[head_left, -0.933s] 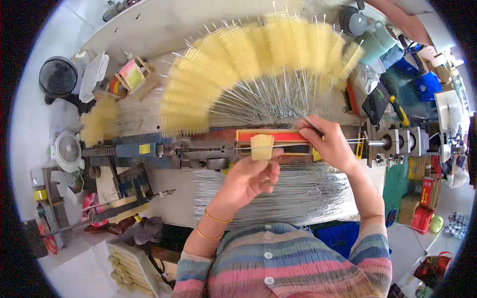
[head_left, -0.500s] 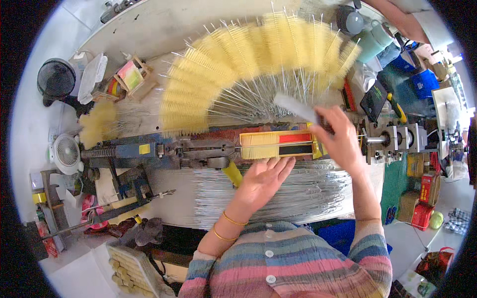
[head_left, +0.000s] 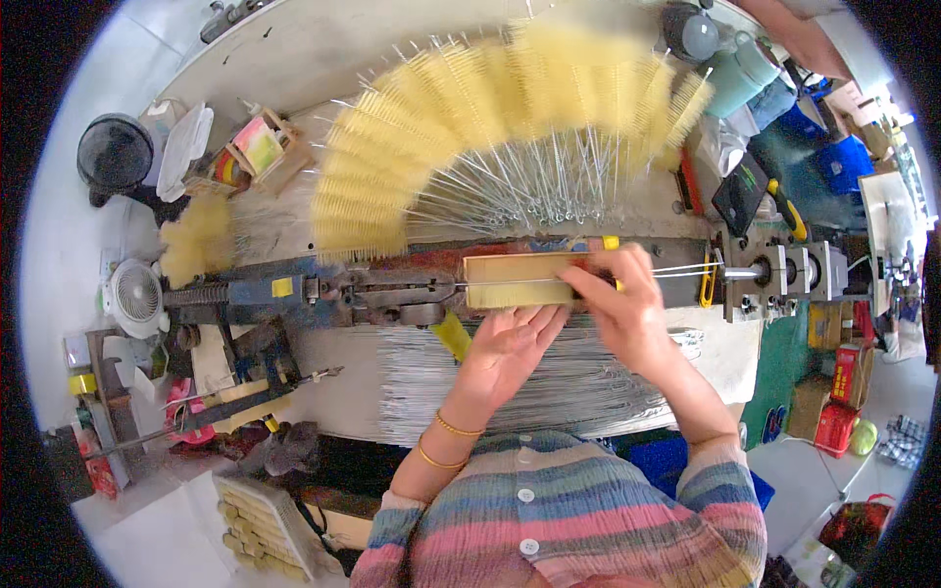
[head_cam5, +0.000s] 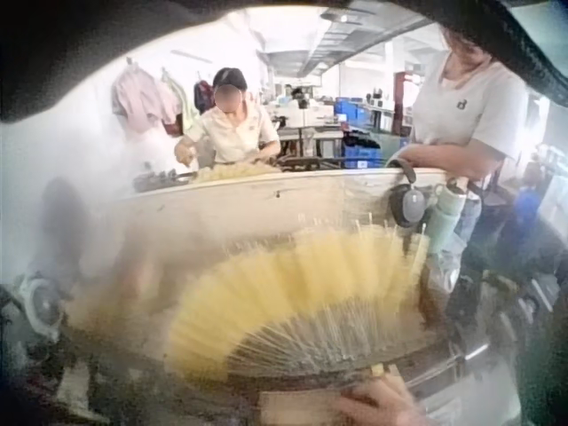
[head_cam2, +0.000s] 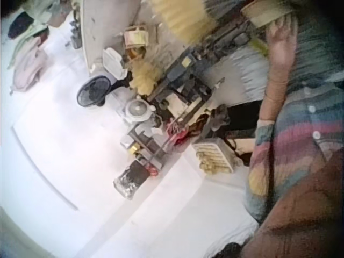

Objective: The person assembles wire brushes by placing bristles between metal wires on a machine fixture, leveling the bristles with a metal tool, twisting the wires with a machine, and stacking the finished brushes on the table.

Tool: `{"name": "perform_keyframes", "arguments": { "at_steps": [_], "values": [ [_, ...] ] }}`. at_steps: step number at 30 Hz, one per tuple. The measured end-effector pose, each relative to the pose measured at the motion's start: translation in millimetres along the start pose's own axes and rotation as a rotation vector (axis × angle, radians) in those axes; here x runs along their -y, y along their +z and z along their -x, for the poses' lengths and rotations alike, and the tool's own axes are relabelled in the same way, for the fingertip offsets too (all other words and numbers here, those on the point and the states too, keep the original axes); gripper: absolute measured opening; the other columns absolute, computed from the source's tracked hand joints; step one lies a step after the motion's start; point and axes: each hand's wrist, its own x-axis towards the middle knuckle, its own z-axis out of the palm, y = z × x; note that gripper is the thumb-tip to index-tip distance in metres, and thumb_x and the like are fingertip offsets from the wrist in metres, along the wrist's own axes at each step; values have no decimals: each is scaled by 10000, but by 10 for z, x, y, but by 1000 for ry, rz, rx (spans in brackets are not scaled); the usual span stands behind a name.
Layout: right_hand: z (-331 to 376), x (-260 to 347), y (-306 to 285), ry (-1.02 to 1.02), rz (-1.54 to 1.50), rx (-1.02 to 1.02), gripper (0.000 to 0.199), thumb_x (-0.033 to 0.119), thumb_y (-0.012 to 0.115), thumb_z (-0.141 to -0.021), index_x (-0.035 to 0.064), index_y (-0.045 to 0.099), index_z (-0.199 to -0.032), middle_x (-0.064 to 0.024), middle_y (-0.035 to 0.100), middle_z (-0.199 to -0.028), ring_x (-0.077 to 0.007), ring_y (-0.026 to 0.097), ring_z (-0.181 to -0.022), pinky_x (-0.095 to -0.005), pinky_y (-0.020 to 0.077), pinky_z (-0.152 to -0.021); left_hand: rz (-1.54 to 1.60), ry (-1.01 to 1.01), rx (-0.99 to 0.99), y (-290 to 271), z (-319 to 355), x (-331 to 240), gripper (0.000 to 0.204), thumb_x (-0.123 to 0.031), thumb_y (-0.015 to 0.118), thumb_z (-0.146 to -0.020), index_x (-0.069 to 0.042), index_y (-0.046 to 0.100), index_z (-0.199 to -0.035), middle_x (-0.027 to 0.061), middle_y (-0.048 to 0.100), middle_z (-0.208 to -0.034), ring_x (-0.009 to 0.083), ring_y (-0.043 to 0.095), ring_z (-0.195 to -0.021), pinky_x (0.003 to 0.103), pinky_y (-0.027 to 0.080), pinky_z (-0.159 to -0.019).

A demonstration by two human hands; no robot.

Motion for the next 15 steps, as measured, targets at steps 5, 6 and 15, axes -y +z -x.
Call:
{"name": "perform_keyframes", "arguments": {
  "at_steps": [5, 6, 15],
  "values": [
    [68, -41, -112, 70, -53, -52, 387, -38, 608, -579, 85, 650, -944, -85, 524, -821, -272, 498, -771, -360, 417, -693, -53, 8, -36, 26, 6, 31, 745, -51, 571, -770, -12, 132, -1371, 131, 247, -1408, 247, 215, -1327, 416, 155, -1109],
    [1, -30, -22, -12, -67, -53, 384, -35, 611, -584, 84, 649, -947, -90, 519, -824, -273, 496, -771, -364, 424, -691, -52, 1, -30, 14, 5, 15, 745, -51, 571, -770, -12, 132, -1371, 131, 247, -1408, 247, 215, -1327, 416, 155, -1109],
    [-112, -219, -301, 196, -84, -176, 310, -30, 624, -639, 60, 648, -934, -89, 545, -800, -271, 516, -739, -347, 436, -650, -15, 7, -40, 4, -132, -45, 671, -54, 542, -786, -19, 194, -1359, 144, 295, -1388, 256, 245, -1315, 425, 153, -1110]
  ]
}}
